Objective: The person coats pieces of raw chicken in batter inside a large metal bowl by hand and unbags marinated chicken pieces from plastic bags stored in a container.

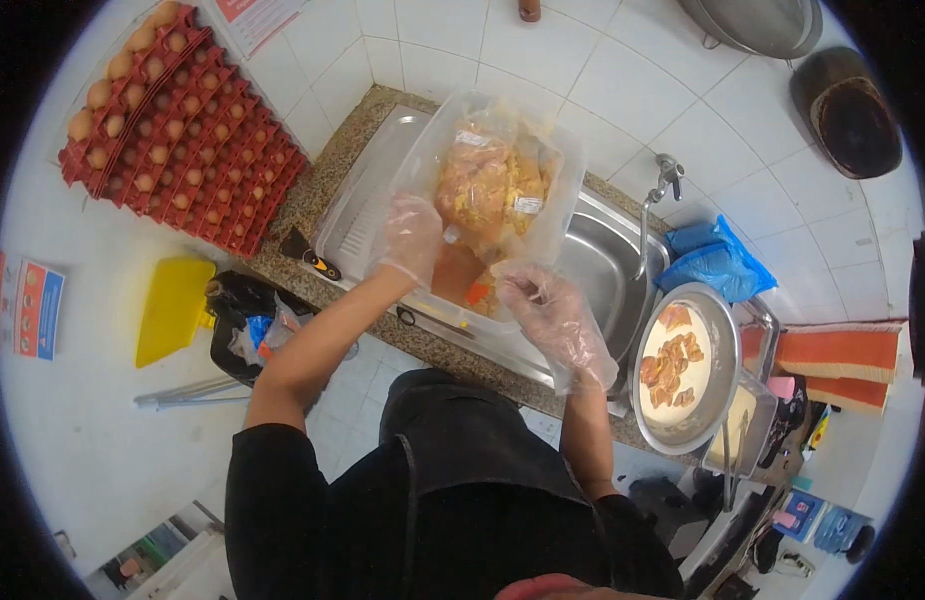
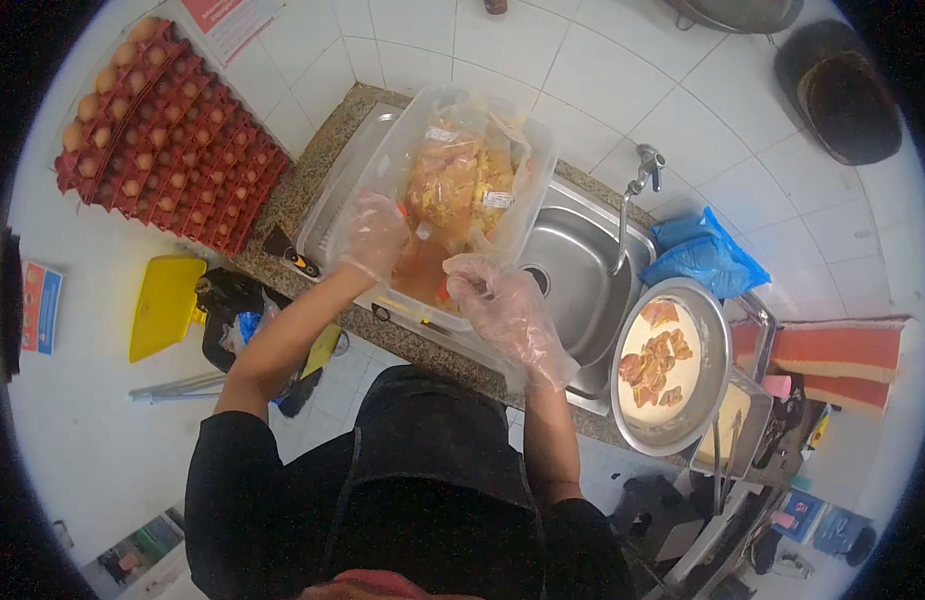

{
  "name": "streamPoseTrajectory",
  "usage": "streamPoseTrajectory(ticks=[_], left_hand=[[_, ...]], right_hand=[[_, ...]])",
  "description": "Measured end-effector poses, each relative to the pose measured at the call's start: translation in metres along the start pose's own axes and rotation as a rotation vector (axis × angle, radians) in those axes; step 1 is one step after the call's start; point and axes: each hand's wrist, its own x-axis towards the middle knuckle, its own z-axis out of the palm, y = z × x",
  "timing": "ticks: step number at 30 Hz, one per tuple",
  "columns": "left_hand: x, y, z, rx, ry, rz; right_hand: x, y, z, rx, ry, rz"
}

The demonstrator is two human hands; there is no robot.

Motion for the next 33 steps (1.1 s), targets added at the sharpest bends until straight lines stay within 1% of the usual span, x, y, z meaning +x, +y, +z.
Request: streamPoseTrajectory(ticks=[3,6,9,12,15,17,19,21,23,24,25,26,27,28,29,30,31,32,33], left_hand=[[-0.004,0.011,0.014,-0.207,-0.171,0.027],[0.004,-0.005,0.033,-0.315,-0.014,0.082],[0.012,-0.016,-0.024,-0.489,-0.207,0.009],[0.008,-0.018,0.022,-0.964,-0.094,-0.014],[0.011,-0.012,0.003,-1.248,-0.244,-0.198],[0.014,-0.016,-0.013,-1.28,-0.383,-0.308],[0.016,-0.016,-0.034,-1.319,-0.49,-0.393],[0.019,-0.013,-0.054,-1.363,-0.569,-0.443],[0.021,-0.012,-0.029,-1.477,-0.467,-0.451],[0.023,-0.011,-0.033,-1.531,-0.417,-0.453],[0.026,-0.013,-0.038,-1.557,-0.408,-0.456],[0.03,-0.017,-0.043,-1.586,-0.397,-0.46],[0.031,-0.018,-0.05,-1.617,-0.388,-0.468],[0.034,-0.02,-0.045,-1.469,-0.325,-0.365],[0.043,-0.026,-0.037,-1.318,-0.261,-0.264],[0.05,-0.03,-0.033,-1.163,-0.197,-0.167],[0.055,-0.031,-0.03,-1.084,-0.177,-0.094],[0.059,-0.032,-0.027,-1.003,-0.156,-0.022],[0.062,-0.032,-0.029,-0.921,-0.134,0.051]], right_hand=[[0.011,0.018,0.007,0.024,0.008,-0.068],[0.019,0.026,0.009,-0.073,0.023,-0.105],[0.032,0.023,0.015,-0.201,-0.077,-0.222],[0.061,0.052,0.037,-0.425,-0.075,-0.603],[0.091,0.088,0.068,-0.518,0.03,-0.689],[0.122,0.151,0.097,-0.341,0.053,-0.787],[0.126,0.158,0.103,0.055,-0.067,-0.724],[0.116,0.151,0.1,0.657,-0.308,-0.459],[0.106,0.133,0.092,1.237,-0.532,-0.146],[0.108,0.134,0.093,1.515,-0.685,0.007],[0.109,0.135,0.093,1.774,-0.813,0.212],[0.117,0.145,0.096,2.013,-0.992,0.412],[0.116,0.143,0.095,2.275,-1.036,0.633],[0.115,0.141,0.094,2.519,-1.052,0.894],[0.113,0.139,0.09,2.777,-0.888,1.171],[0.114,0.14,0.09,3.073,-0.827,1.515],[0.114,0.14,0.089,3.3,-0.706,1.95],[0.119,0.151,0.09,3.49,-0.701,2.546],[0.121,0.149,0.089,3.544,-0.625,3.013]])
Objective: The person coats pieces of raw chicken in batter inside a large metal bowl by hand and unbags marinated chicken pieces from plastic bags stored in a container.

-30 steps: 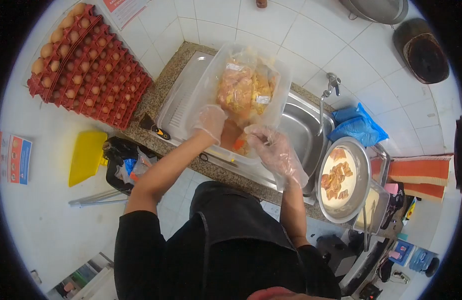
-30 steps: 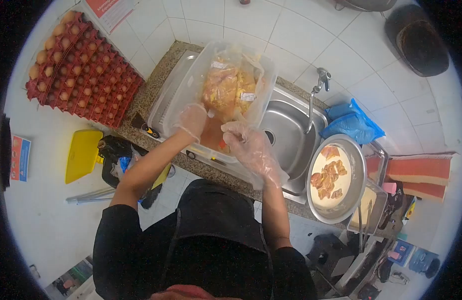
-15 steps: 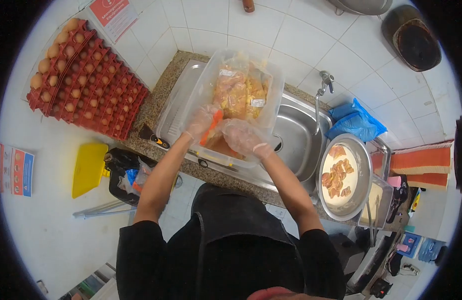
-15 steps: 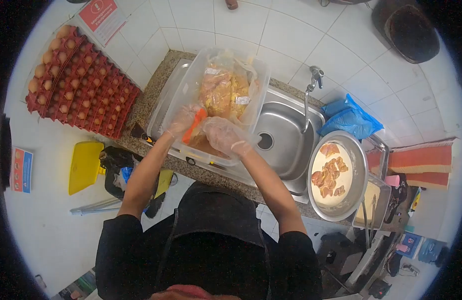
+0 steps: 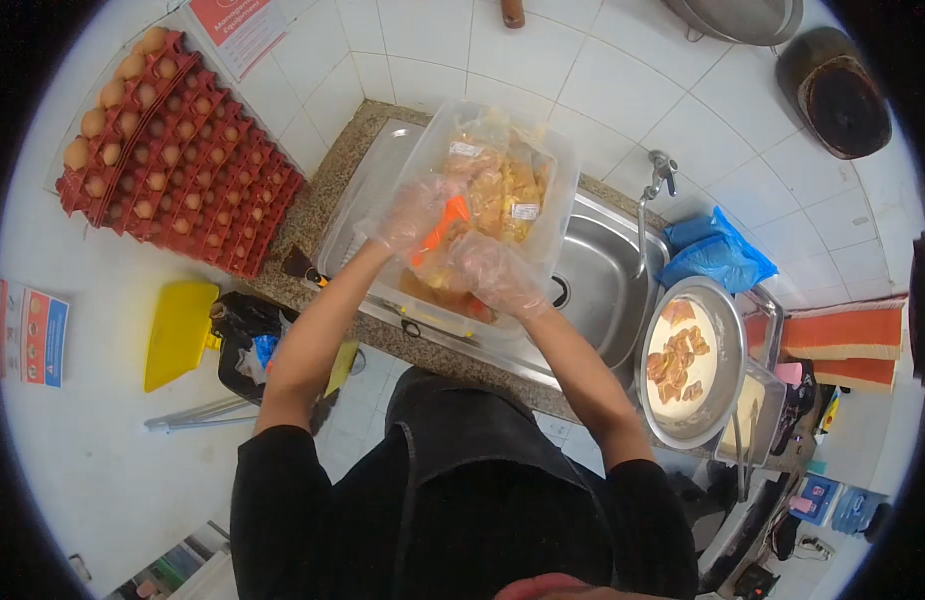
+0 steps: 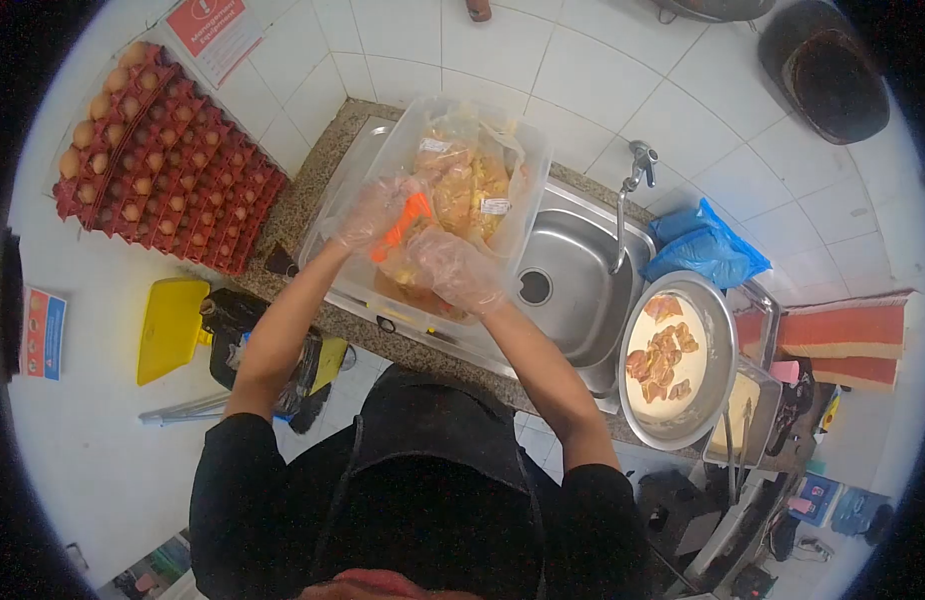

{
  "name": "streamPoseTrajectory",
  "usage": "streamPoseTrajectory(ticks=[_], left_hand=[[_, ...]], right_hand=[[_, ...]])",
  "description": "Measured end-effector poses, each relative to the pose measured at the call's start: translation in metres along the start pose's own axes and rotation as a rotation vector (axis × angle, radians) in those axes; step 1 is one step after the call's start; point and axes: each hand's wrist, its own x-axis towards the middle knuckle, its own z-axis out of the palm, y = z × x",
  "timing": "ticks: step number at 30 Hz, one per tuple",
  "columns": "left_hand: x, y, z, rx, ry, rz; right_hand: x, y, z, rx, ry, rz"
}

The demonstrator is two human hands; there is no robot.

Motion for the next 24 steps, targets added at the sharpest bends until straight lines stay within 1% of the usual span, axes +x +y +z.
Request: streamPoseTrajectory(ticks=[1,3,5,6,7,9,12,15,18,21,24], left_hand=[[0.001,0.001,-0.002,-0.002,-0.02,-0.01],[0.001,0.007,-0.004,-0.009,-0.066,-0.028],[-0.007,0.038,-0.02,0.208,-0.172,-0.13],[-0.009,0.048,-0.025,0.318,-0.226,-0.181],[-0.007,0.046,-0.026,0.389,-0.309,-0.159],[-0.001,0.04,-0.027,0.528,-0.474,-0.12],[0.015,0.027,-0.017,0.745,-0.733,-0.1],[-0.002,0.023,-0.005,0.672,-0.357,0.051],[0.016,0.022,-0.013,0.703,-0.192,0.121],[0.025,0.034,-0.027,0.626,-0.248,-0.032],[0.027,0.016,-0.031,0.675,-0.127,0.137]], right_hand=[[0.002,0.002,-0.001,0.321,0.048,0.107],[0.003,0.002,-0.015,0.65,0.08,0.217],[0.013,0.0,-0.039,0.394,-0.005,0.168],[0.014,0.0,-0.04,0.327,-0.004,0.153],[0.015,-0.001,-0.041,0.26,-0.003,0.139],[0.011,-0.004,-0.031,0.248,0.082,0.122],[0.027,0.001,-0.062,0.385,0.062,0.132],[0.027,0.0,-0.052,0.417,0.136,0.124],[0.028,0.004,-0.057,0.197,0.225,0.082],[0.029,-0.004,-0.086,0.138,0.091,0.156],[0.025,-0.007,-0.089,0.142,0.013,0.121]])
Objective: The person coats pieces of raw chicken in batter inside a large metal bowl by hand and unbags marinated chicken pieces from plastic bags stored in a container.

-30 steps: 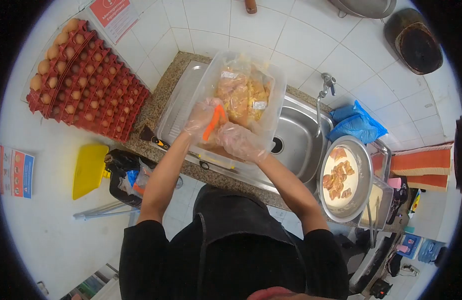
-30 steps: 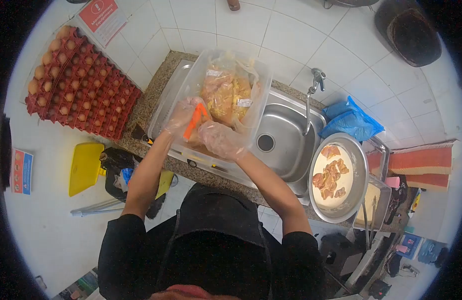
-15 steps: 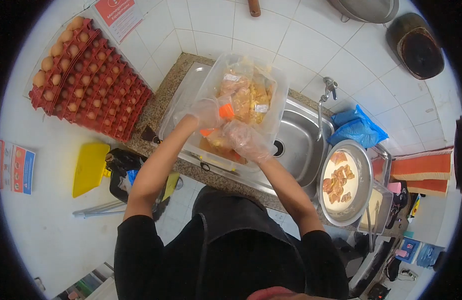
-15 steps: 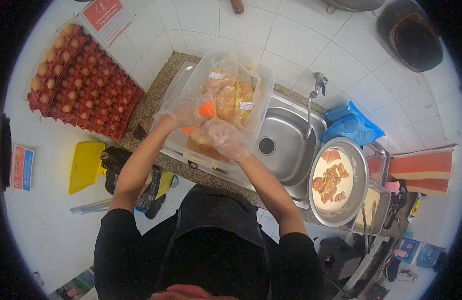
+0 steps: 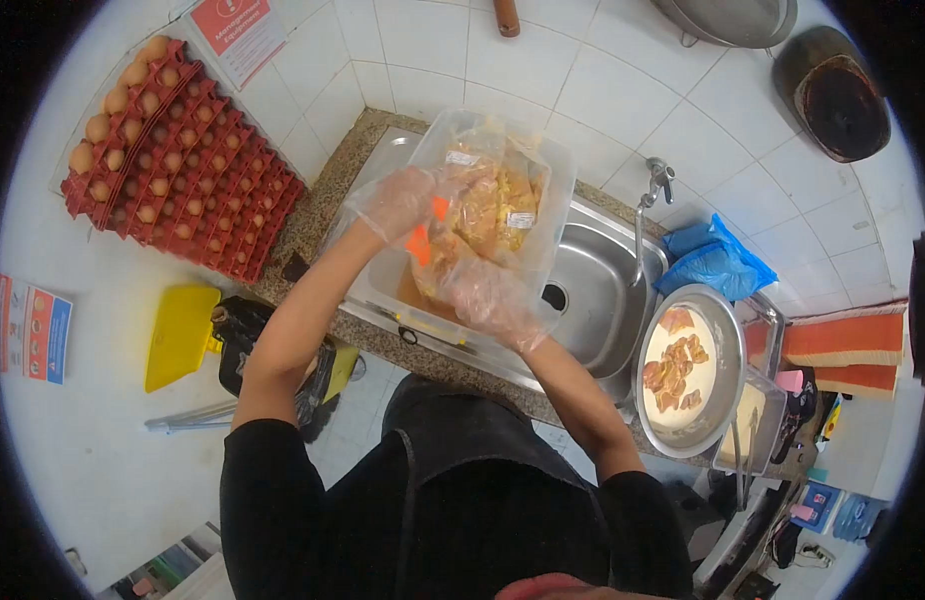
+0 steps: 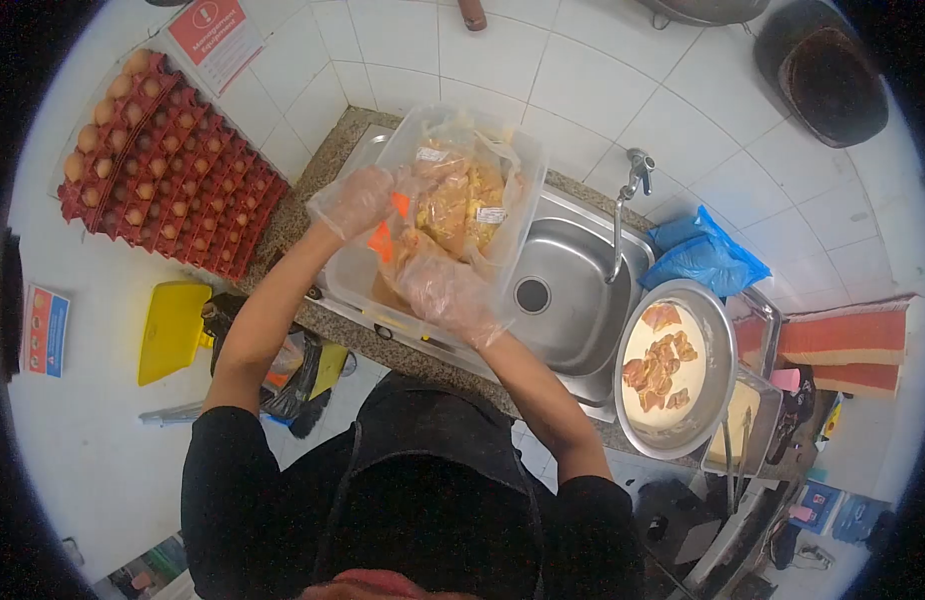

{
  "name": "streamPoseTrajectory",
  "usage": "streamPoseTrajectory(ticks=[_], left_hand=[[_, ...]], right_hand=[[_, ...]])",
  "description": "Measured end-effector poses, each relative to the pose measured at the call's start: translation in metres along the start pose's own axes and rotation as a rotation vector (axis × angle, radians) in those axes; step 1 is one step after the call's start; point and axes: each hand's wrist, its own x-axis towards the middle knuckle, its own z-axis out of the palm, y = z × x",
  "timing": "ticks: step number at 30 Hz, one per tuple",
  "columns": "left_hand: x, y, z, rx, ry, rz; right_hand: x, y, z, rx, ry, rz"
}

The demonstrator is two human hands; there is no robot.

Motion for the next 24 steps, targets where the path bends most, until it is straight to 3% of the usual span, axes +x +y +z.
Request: streamPoseTrajectory(ticks=[3,6,9,12,15,18,20,24], left_hand=[[-0.009,-0.001,0.005,-0.069,0.023,-0.004],[-0.02,0.015,0.005,-0.08,-0.115,-0.187],[-0.04,0.038,-0.016,-0.607,-0.07,-0.182],[-0.047,0.052,0.003,-0.821,0.058,-0.222],[-0.048,0.057,0.003,-0.8,0.0,-0.293],[-0.042,0.058,0.01,-0.806,-0.033,-0.145],[-0.039,0.063,0.003,-0.784,-0.017,-0.201],[-0.036,0.068,0.012,-0.684,0.039,-0.16]], right_hand=[[-0.011,-0.012,-0.014,-0.089,-0.243,0.03],[-0.019,-0.001,-0.027,0.249,-0.245,-0.006],[-0.03,0.005,-0.019,0.232,0.052,-0.104],[-0.021,0.011,-0.021,0.564,-0.195,-0.056],[-0.005,0.012,-0.04,0.602,0.071,-0.046],[0.036,0.02,-0.054,0.362,-0.605,-0.044],[-0.007,0.025,0.046,0.402,-0.53,-0.006],[0.011,0.014,0.047,0.132,-0.157,-0.211]])
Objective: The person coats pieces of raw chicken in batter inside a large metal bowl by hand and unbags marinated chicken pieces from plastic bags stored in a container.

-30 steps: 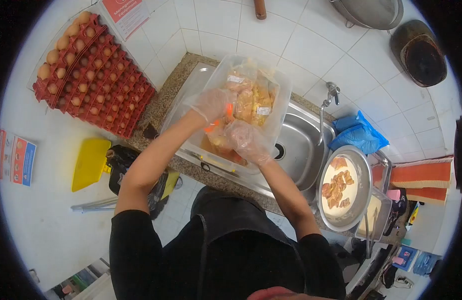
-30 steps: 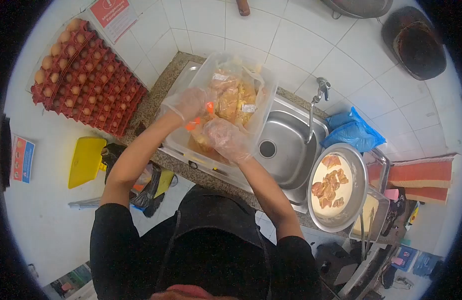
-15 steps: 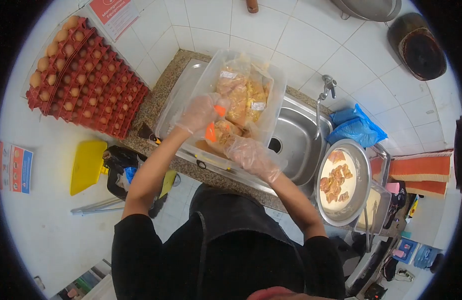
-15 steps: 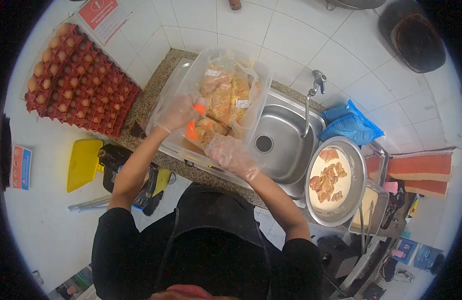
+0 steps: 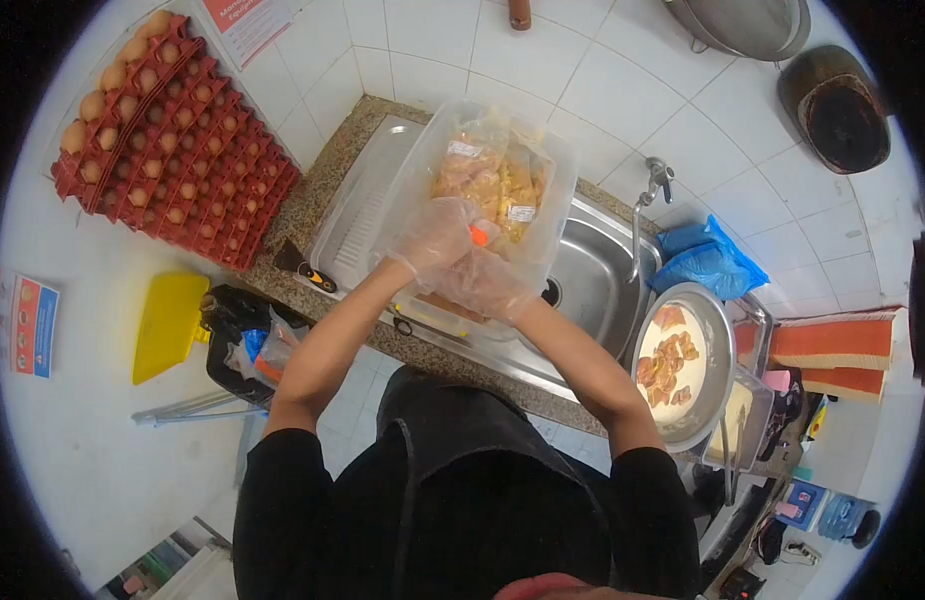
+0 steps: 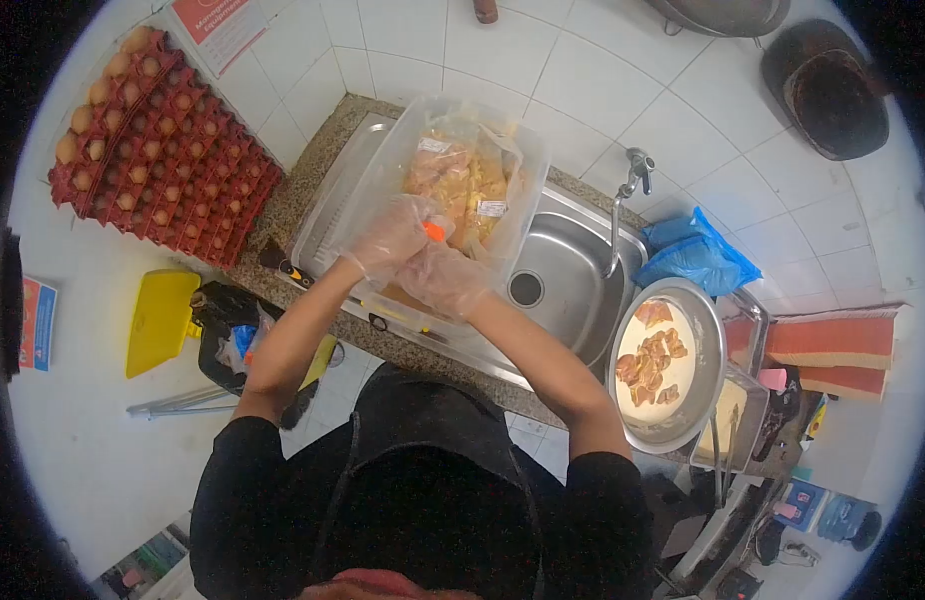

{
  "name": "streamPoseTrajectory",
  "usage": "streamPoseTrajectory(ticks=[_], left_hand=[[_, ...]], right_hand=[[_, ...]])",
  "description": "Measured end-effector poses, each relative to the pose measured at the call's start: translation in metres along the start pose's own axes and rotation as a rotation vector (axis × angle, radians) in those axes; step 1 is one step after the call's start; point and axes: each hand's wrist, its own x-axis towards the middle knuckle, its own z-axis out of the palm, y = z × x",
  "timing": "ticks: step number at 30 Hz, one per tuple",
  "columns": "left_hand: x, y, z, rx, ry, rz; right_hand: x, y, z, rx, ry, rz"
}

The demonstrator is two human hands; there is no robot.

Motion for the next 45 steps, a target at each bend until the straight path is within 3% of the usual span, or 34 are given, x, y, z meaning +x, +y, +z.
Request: streamPoseTrajectory(ticks=[2,4,6,11,14,15,18,21,24,27,30,33,36,39,42,45], left_hand=[[0.001,-0.006,0.006,-0.055,0.006,0.033],[0.002,-0.001,0.002,-0.067,-0.028,0.006],[0.003,0.005,-0.004,-0.035,-0.104,-0.082],[0.011,-0.01,-0.006,-0.134,-0.026,-0.056],[0.013,-0.03,-0.004,-0.05,0.015,-0.012],[0.013,-0.033,-0.005,0.017,0.032,0.013],[0.016,-0.041,-0.009,0.305,0.06,-0.068],[0.013,-0.048,-0.009,0.333,0.041,-0.062],[0.015,-0.05,-0.009,0.283,0.024,-0.024],[0.028,-0.079,-0.005,0.45,0.106,0.093],[0.024,-0.078,-0.009,0.332,-0.103,0.051],[0.019,-0.077,0.0,0.356,0.012,0.066],[-0.002,-0.06,-0.025,0.321,-0.015,0.078],[-0.028,-0.021,-0.041,-0.188,0.159,-0.15],[-0.051,0.001,-0.032,-0.594,0.251,-0.256],[-0.07,0.012,0.006,-0.878,0.327,-0.363]], right_hand=[[0.003,0.003,0.032,-0.204,0.078,-0.007],[0.008,0.003,0.032,-0.135,0.013,0.056],[0.02,0.007,0.026,-0.01,-0.226,0.138],[0.062,0.003,-0.018,0.217,-0.929,0.355],[0.072,-0.001,-0.034,0.26,-1.02,0.397],[0.072,0.0,-0.039,0.275,-1.002,0.395],[0.056,0.012,-0.012,0.358,-0.647,0.345],[0.032,0.027,0.009,0.436,-0.295,0.289],[0.033,0.028,-0.042,0.592,-0.319,0.47],[0.023,0.035,-0.049,0.854,0.025,0.425],[0.031,0.036,-0.058,1.22,0.183,0.816],[0.034,0.048,-0.062,1.578,0.191,1.296],[0.035,0.048,-0.065,1.868,0.301,1.342],[0.029,0.052,-0.056,1.767,0.141,1.363],[0.036,0.029,-0.062,2.035,0.609,1.203],[0.034,0.021,-0.097,1.946,0.489,1.297]])
